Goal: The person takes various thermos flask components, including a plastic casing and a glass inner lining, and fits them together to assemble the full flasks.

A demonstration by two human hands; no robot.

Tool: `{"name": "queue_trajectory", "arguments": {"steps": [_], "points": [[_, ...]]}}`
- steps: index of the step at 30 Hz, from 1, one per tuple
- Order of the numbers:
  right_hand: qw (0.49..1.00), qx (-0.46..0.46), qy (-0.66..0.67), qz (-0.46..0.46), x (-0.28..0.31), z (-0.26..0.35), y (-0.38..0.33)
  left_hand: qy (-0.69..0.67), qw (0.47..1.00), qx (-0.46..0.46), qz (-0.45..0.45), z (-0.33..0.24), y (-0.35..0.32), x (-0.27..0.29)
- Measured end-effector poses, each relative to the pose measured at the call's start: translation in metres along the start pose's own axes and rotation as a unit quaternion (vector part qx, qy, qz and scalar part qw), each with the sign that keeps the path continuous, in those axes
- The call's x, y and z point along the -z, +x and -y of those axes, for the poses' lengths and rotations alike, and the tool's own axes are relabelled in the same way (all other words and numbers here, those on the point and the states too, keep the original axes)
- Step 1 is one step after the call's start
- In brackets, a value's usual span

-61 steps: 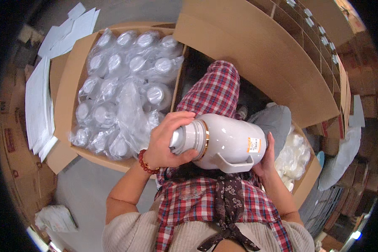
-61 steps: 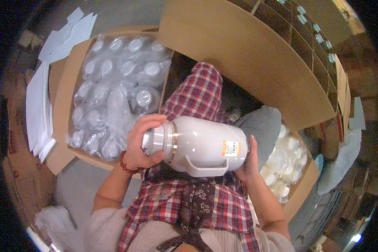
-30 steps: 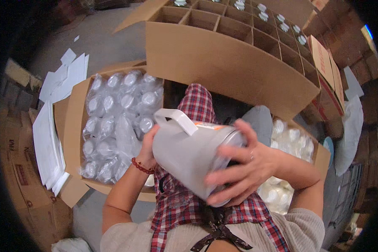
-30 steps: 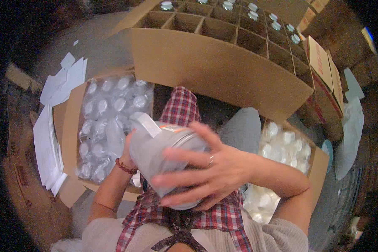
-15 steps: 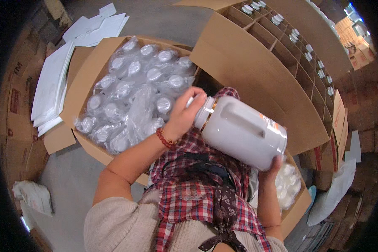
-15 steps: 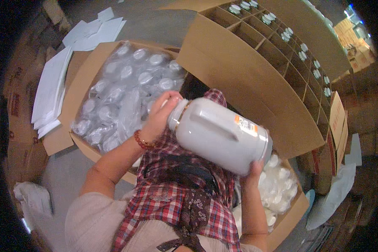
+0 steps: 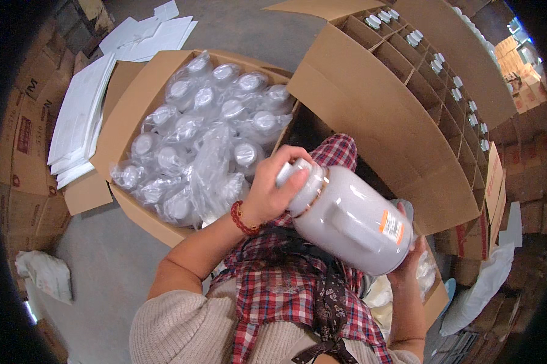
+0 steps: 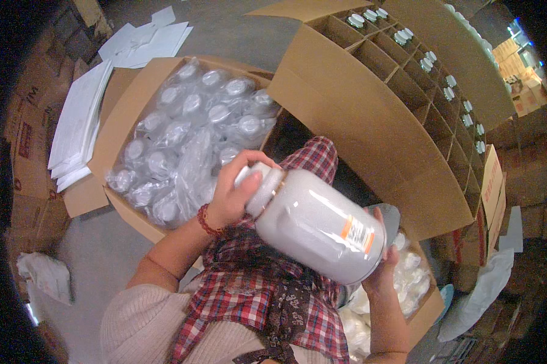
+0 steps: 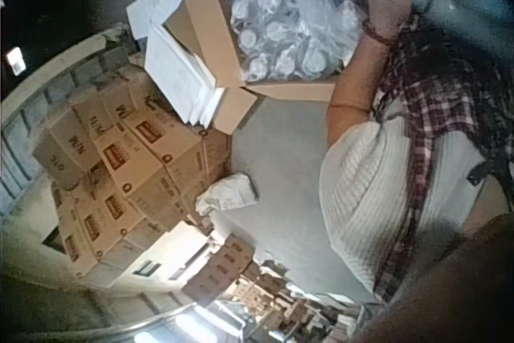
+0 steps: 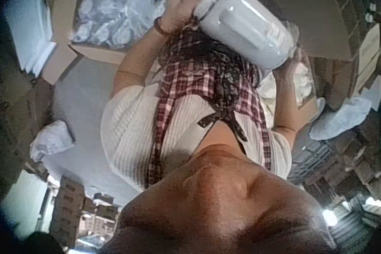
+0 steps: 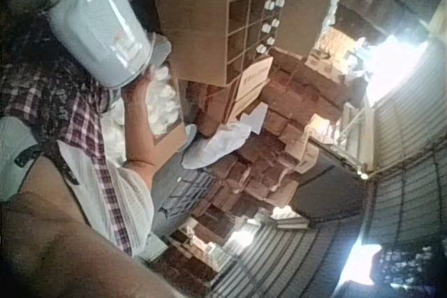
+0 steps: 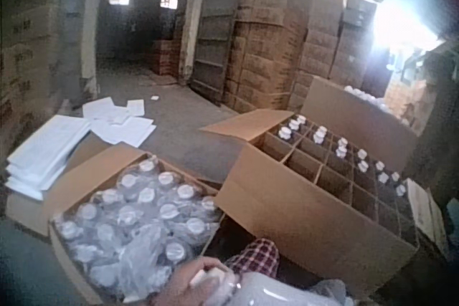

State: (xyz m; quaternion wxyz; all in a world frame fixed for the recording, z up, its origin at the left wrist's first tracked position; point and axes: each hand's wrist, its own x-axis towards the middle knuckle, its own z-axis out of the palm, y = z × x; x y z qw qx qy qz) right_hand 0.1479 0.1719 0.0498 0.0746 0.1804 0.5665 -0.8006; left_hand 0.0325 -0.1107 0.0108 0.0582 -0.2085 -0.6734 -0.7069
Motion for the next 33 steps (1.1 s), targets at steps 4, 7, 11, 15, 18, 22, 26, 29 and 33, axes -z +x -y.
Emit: {"name": "queue_trajectory", "arguments": {"steps": [4,7,11,15,18,22,26,29,33], "points": [[0.992,0.103,-0.075,0.009,0.006,-0.031,0.010,0.028,0.999,0.024,0.003,0.008,-0.008,0.000],[0.863,0.372,-0.342,0.033,0.008,-0.035,0.008,-0.126,0.969,0.210,-0.041,0.043,-0.020,0.000],[0.543,0.586,-0.581,0.157,0.022,-0.014,-0.006,-0.320,0.851,0.417,-0.016,0.062,-0.032,-0.003],[0.829,0.324,-0.446,0.090,0.013,0.001,-0.003,-0.195,0.940,0.273,-0.070,0.055,-0.033,-0.007],[0.992,0.001,-0.104,-0.073,0.000,-0.002,0.012,-0.099,0.982,0.146,-0.068,0.029,-0.016,-0.009],[0.997,0.031,-0.054,0.054,0.022,-0.021,0.012,-0.098,0.986,0.130,-0.047,0.025,-0.011,-0.008],[0.852,0.345,-0.381,0.103,0.011,-0.001,0.006,-0.234,0.923,0.295,-0.082,0.057,-0.017,-0.004],[0.520,0.565,-0.602,0.219,0.024,0.018,0.007,-0.313,0.840,0.440,-0.049,0.055,-0.015,-0.006],[0.471,0.560,-0.634,0.251,0.025,0.040,0.004,-0.320,0.822,0.470,-0.034,0.049,-0.012,-0.003]]}}
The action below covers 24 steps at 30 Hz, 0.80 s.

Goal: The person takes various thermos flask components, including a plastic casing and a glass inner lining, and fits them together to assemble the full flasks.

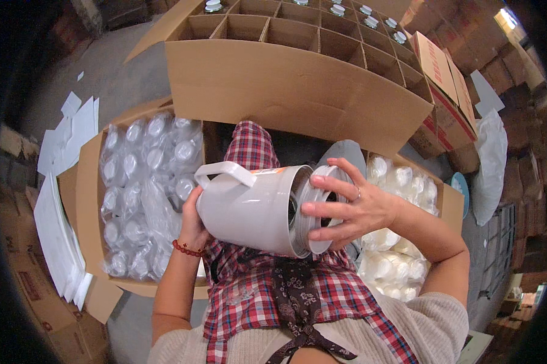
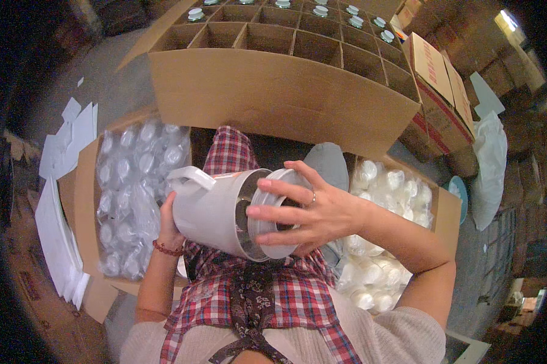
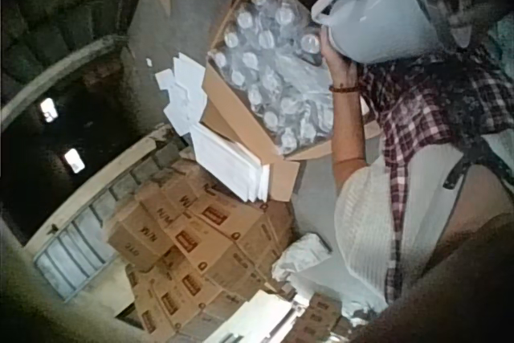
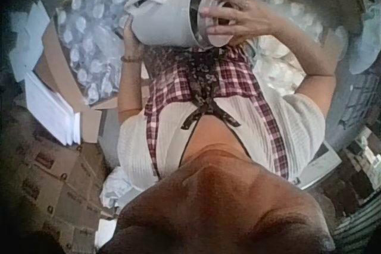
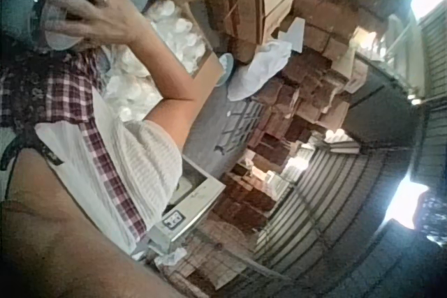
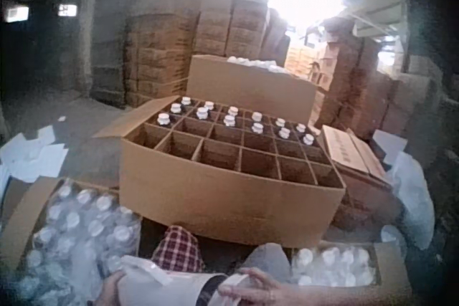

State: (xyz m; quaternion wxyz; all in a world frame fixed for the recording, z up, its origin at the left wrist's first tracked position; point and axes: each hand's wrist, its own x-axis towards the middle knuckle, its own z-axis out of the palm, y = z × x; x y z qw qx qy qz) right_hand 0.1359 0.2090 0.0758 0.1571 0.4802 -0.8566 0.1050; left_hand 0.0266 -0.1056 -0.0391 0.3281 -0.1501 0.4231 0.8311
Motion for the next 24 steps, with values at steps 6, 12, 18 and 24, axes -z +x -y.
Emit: {"name": "queue_trajectory", "arguments": {"steps": [6,12,18,24], "points": [[0.861,-0.250,0.383,-0.223,-0.035,0.011,-0.018,-0.031,0.996,-0.081,-0.007,-0.002,-0.001,0.011],[0.807,-0.455,0.356,-0.123,-0.086,0.033,-0.025,0.033,0.987,-0.149,-0.047,-0.020,0.001,0.051],[0.672,-0.491,0.504,-0.232,-0.112,0.035,-0.014,0.248,0.921,-0.295,-0.060,-0.046,-0.014,0.043],[0.251,-0.516,0.733,-0.366,-0.134,0.049,0.014,0.477,0.780,-0.405,0.004,-0.048,-0.059,-0.054]]}}
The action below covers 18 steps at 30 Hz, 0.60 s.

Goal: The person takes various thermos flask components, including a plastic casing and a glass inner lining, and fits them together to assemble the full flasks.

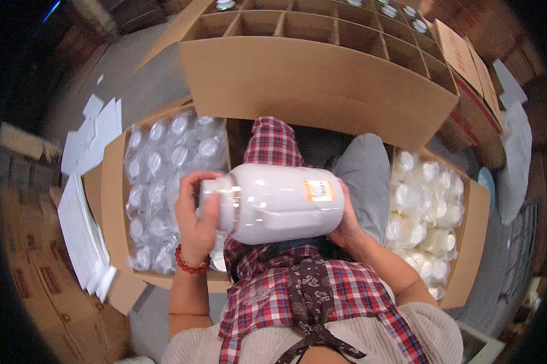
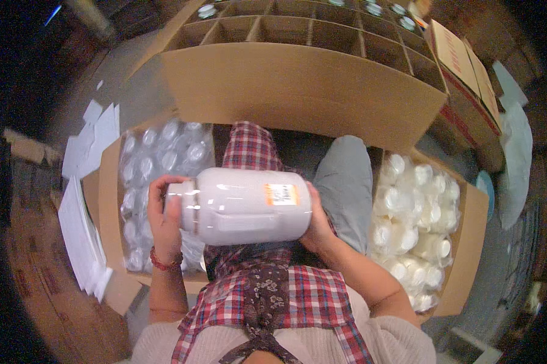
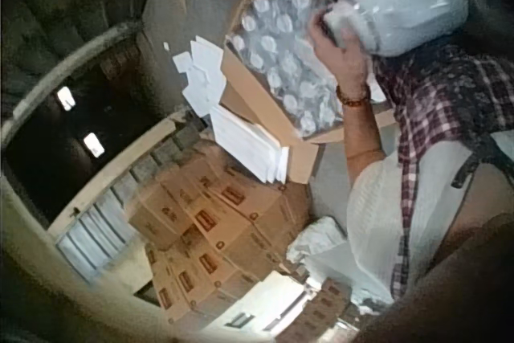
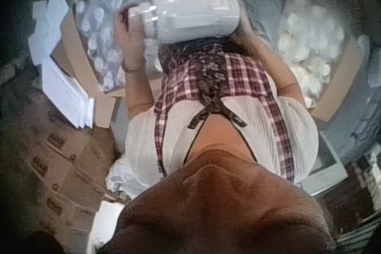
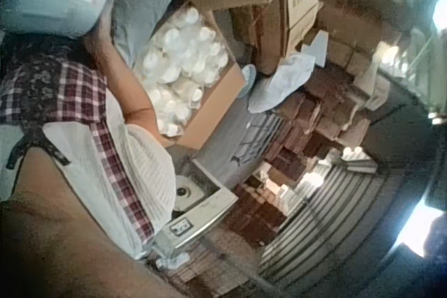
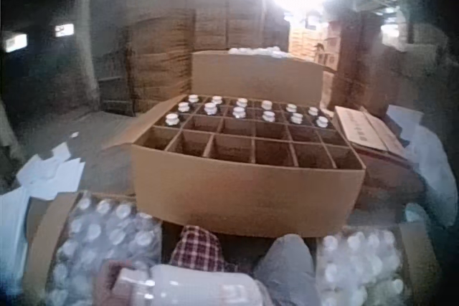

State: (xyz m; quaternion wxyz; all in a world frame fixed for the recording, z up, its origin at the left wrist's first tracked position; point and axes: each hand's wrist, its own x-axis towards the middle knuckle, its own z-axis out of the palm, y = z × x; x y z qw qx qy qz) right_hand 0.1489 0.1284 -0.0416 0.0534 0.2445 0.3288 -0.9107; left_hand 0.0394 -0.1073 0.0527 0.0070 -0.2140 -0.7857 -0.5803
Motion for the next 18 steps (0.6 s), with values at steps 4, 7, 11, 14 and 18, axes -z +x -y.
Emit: {"name": "queue_trajectory", "arguments": {"steps": [4,7,11,14,18], "points": [[0.992,-0.007,0.124,-0.013,0.023,-0.009,0.004,-0.034,0.994,-0.105,0.020,-0.042,-0.007,-0.026],[0.990,0.009,0.132,-0.043,0.025,-0.016,-0.006,-0.065,0.982,-0.165,0.070,-0.043,-0.014,-0.031],[0.994,-0.009,0.086,-0.063,0.029,-0.016,-0.015,-0.025,0.972,-0.182,0.147,-0.045,-0.017,-0.017],[0.995,-0.021,0.065,-0.071,0.031,-0.015,-0.020,-0.023,0.957,-0.244,0.157,-0.041,-0.019,-0.014],[0.996,-0.029,0.041,-0.076,0.031,-0.016,-0.026,-0.020,0.953,-0.231,0.193,-0.044,-0.018,-0.005]]}}
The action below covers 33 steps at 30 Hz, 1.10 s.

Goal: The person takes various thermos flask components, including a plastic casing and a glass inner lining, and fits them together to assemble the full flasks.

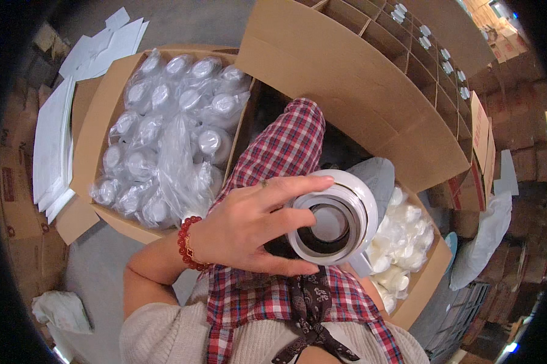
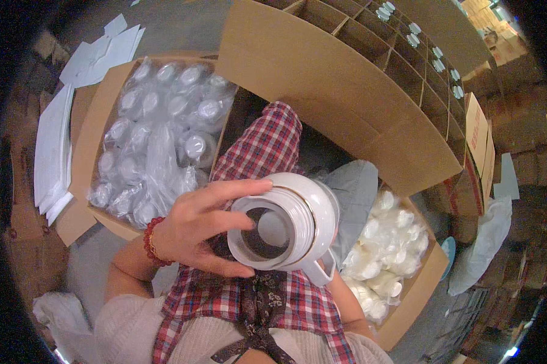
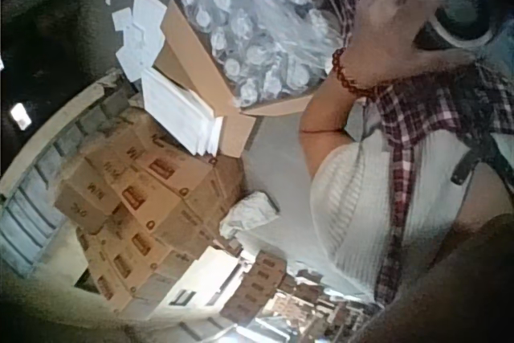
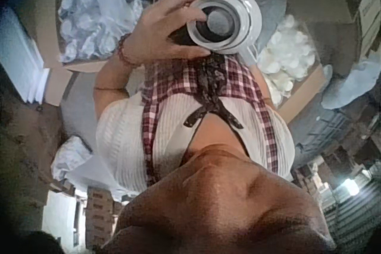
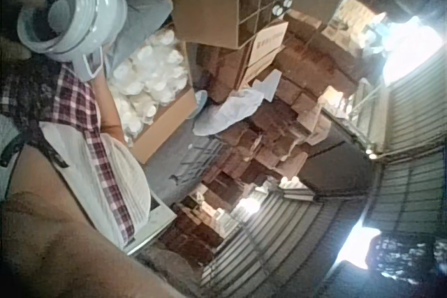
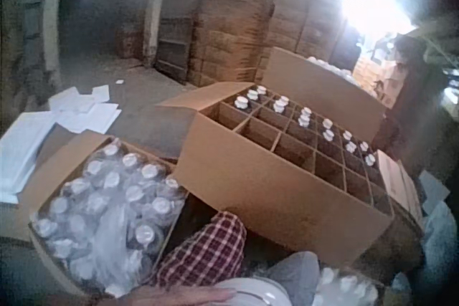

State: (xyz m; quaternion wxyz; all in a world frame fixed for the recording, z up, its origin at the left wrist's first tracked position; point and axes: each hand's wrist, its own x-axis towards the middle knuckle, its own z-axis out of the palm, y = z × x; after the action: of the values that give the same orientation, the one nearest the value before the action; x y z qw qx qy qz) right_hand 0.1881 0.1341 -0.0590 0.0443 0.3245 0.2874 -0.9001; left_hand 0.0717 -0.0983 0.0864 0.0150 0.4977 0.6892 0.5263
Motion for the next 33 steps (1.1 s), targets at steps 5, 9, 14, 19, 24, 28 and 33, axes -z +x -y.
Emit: {"name": "queue_trajectory", "arguments": {"steps": [5,9,14,19,24,28,33], "points": [[1.000,-0.002,-0.017,-0.004,0.000,0.000,-0.005,-0.056,0.996,-0.060,0.037,0.008,0.000,0.010],[1.000,-0.002,-0.025,-0.006,0.000,0.000,-0.009,-0.097,0.995,-0.025,0.016,0.002,-0.008,0.003],[1.000,-0.003,-0.030,-0.003,0.002,0.000,-0.013,-0.027,0.999,0.004,-0.038,-0.006,-0.014,-0.010],[0.999,-0.008,-0.034,0.002,0.004,0.001,-0.014,-0.033,0.996,-0.031,-0.079,-0.010,-0.012,-0.020],[0.999,-0.015,-0.049,0.005,0.004,0.002,-0.016,-0.035,0.996,-0.047,-0.074,-0.005,-0.007,-0.028],[0.995,-0.002,-0.098,0.004,0.005,0.003,-0.018,-0.191,0.973,-0.029,-0.129,0.004,-0.004,-0.043],[0.945,0.140,-0.294,-0.015,0.013,0.007,-0.021,-0.278,0.949,-0.006,-0.145,0.006,0.003,-0.045]]}}
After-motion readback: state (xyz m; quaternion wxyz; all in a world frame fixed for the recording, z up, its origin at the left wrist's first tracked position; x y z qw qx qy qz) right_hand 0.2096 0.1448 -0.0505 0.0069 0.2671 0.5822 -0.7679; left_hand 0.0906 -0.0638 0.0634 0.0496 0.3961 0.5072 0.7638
